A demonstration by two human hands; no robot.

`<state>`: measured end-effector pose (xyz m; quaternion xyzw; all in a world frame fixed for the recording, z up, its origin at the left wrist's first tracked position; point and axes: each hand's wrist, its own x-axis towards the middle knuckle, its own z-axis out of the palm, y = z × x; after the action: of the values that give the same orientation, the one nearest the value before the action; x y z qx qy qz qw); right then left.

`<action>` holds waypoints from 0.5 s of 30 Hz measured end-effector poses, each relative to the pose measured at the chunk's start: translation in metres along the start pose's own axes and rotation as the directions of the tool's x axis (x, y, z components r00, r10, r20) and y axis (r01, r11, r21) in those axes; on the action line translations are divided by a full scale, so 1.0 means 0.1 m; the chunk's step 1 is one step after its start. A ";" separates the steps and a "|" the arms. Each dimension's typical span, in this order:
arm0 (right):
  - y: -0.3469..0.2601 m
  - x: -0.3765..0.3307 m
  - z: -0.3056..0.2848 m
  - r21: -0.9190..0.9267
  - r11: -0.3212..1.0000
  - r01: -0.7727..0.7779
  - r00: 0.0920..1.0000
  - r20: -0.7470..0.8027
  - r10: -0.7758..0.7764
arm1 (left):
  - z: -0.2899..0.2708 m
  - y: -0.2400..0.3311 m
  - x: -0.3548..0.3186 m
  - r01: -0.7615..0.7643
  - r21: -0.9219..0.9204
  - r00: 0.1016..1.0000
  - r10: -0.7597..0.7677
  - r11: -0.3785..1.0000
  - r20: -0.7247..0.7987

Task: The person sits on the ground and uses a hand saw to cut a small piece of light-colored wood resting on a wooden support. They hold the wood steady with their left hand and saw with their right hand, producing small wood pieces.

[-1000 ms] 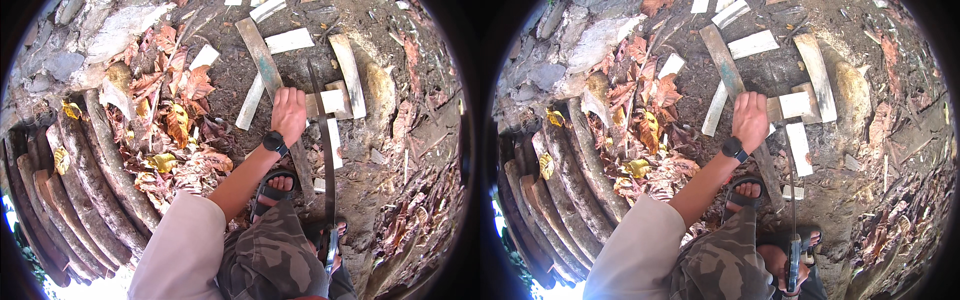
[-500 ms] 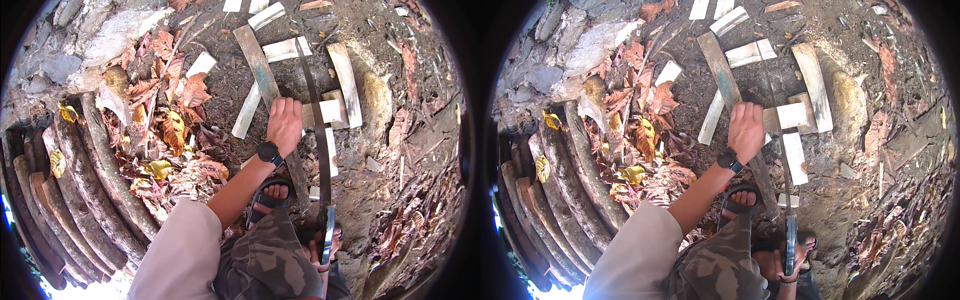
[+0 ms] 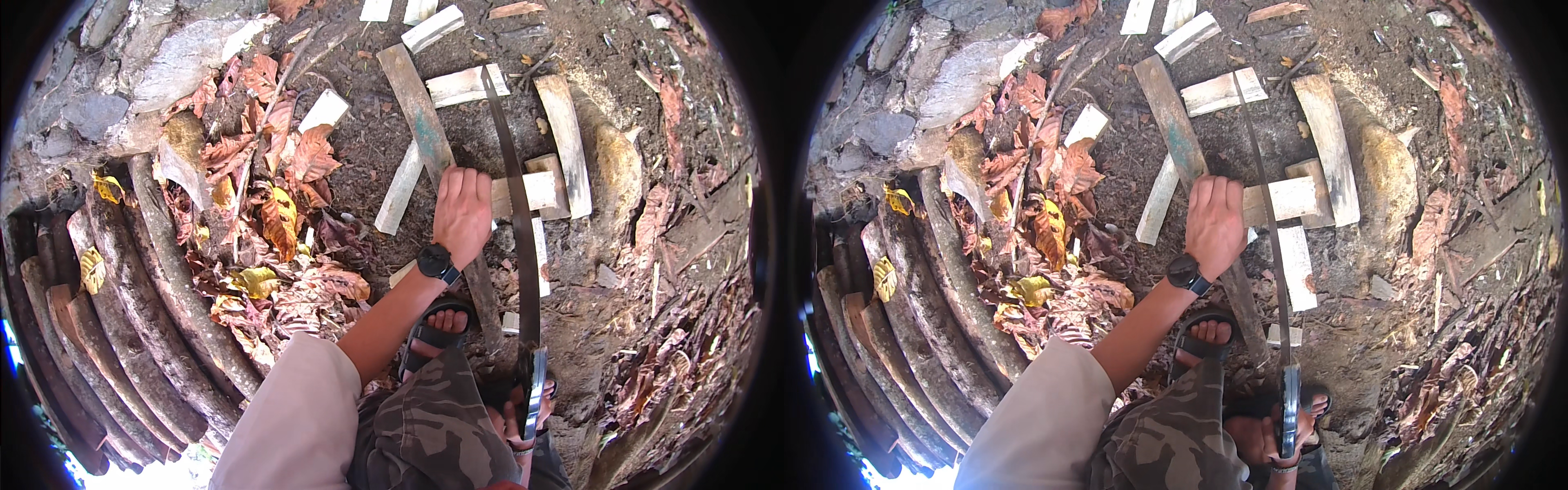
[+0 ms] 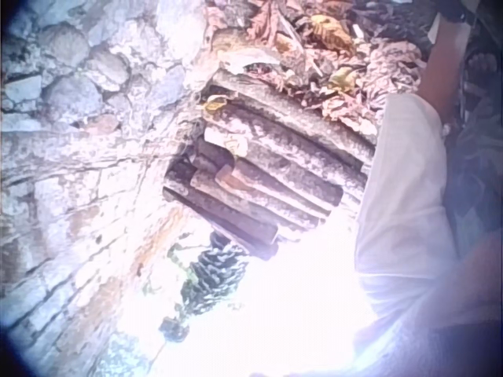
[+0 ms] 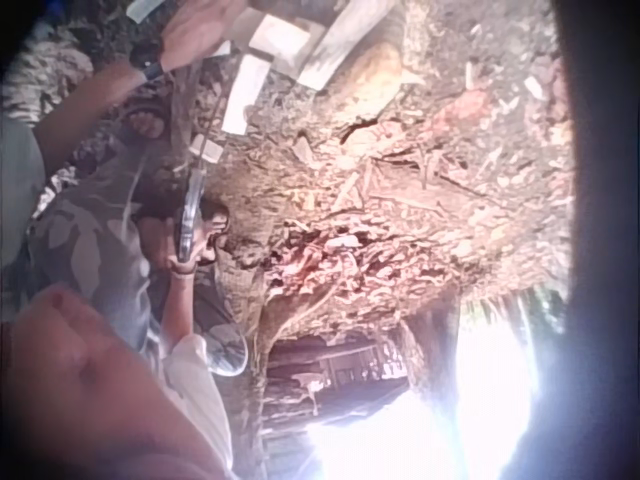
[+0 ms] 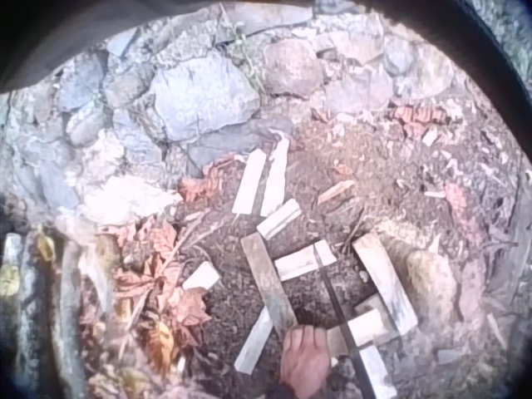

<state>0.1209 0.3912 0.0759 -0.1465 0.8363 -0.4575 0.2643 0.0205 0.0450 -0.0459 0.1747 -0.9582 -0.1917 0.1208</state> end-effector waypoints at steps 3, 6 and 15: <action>0.01 0.00 0.00 0.019 0.999 -0.037 0.999 0.018 0.036 | 0.00 0.00 0.00 0.000 0.004 1.000 0.000 1.000 -0.004; 0.02 -0.02 0.02 0.031 0.998 -0.052 0.999 -0.006 0.052 | 0.00 0.00 0.00 -0.001 0.003 1.000 0.001 1.000 -0.009; -0.03 -0.02 0.07 -0.007 1.000 -0.020 0.999 -0.048 0.019 | -0.01 0.03 0.01 0.007 -0.004 1.000 -0.007 1.000 0.003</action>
<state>0.1264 0.3857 0.0754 -0.1281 0.8455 -0.4553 0.2479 0.0193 0.0467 -0.0438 0.1775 -0.9574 -0.1942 0.1190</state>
